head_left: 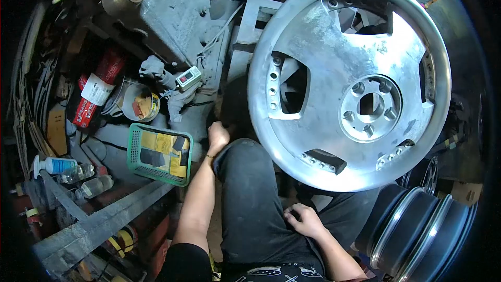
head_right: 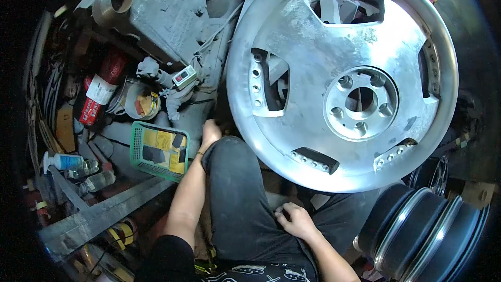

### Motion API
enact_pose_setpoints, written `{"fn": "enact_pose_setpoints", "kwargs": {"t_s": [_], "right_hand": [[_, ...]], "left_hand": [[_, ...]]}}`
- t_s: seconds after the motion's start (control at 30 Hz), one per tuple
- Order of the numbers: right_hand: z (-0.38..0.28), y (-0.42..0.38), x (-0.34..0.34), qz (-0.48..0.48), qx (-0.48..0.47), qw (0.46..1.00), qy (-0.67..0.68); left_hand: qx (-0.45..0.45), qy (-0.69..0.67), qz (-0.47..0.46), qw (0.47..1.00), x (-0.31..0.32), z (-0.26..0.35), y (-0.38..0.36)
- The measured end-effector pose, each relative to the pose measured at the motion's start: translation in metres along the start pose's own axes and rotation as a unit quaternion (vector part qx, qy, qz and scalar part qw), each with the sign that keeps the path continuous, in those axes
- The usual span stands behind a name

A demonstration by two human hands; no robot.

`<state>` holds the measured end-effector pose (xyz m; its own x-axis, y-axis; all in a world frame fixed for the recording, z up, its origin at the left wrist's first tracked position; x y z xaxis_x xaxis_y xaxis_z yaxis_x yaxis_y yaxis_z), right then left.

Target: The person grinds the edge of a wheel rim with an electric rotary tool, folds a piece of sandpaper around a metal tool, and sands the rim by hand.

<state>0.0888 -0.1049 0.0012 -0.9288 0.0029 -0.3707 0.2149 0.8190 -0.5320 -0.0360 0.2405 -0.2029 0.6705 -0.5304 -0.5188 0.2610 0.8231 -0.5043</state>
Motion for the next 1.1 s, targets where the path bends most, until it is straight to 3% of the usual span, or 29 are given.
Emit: {"fn": "enact_pose_setpoints", "kwargs": {"t_s": [0.07,0.13,0.2,0.23,0.33,0.43,0.6,0.73,0.83,0.87,0.93,1.03,1.1], "right_hand": [[0.0,-0.003,0.0,0.009,-0.005,1.0,0.001],[0.0,-0.004,-0.001,0.014,-0.015,1.0,0.003],[-0.001,-0.005,0.0,0.021,-0.022,1.0,0.006],[-0.001,-0.004,0.0,0.016,-0.011,1.0,0.0],[-0.005,-0.003,-0.001,0.01,0.015,1.0,-0.005],[-0.008,-0.001,-0.004,0.012,0.022,1.0,-0.008],[-0.006,0.002,-0.002,-0.003,0.003,0.999,-0.036],[-0.005,0.0,-0.002,0.005,0.0,1.0,-0.025],[-0.001,-0.002,-0.001,0.013,-0.006,1.0,-0.024],[0.0,-0.003,-0.001,0.018,-0.012,0.999,-0.027],[-0.005,-0.002,-0.002,0.015,-0.006,0.999,-0.034],[-0.005,-0.001,-0.001,0.008,-0.016,0.999,-0.05],[-0.006,-0.005,-0.001,0.011,-0.013,0.999,-0.051]], "left_hand": [[0.031,0.076,0.044,0.996,-0.017,0.028,-0.022],[0.045,0.061,0.047,0.996,-0.019,0.033,-0.021],[0.232,0.122,0.127,0.957,-0.024,0.043,-0.019],[0.236,0.191,0.125,0.944,-0.023,0.043,-0.019],[0.284,0.215,0.121,0.927,-0.004,0.011,0.007],[0.261,0.182,0.067,0.946,-0.001,0.02,0.01],[0.238,0.226,0.077,0.942,-0.012,0.03,-0.003],[0.269,0.268,0.171,0.909,-0.031,0.042,-0.018],[0.33,0.073,0.307,0.89,-0.062,0.067,-0.053],[0.336,0.093,0.332,0.876,-0.066,0.064,-0.058],[0.331,0.233,0.261,0.877,-0.057,0.045,-0.049],[0.327,0.263,0.19,0.887,-0.057,0.033,-0.048],[0.324,0.269,0.217,0.881,-0.056,0.035,-0.048]]}}
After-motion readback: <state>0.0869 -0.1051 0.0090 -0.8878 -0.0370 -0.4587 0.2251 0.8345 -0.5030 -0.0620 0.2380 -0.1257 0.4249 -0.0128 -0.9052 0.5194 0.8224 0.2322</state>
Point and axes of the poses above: each hand's wrist, its own y-axis towards the middle knuckle, its own x-axis out of the palm, z = x × y, the point moved 3 cm from there along y, towards the middle knuckle, and after that the axes turned 6 degrees about y, right-handed, at the moved point
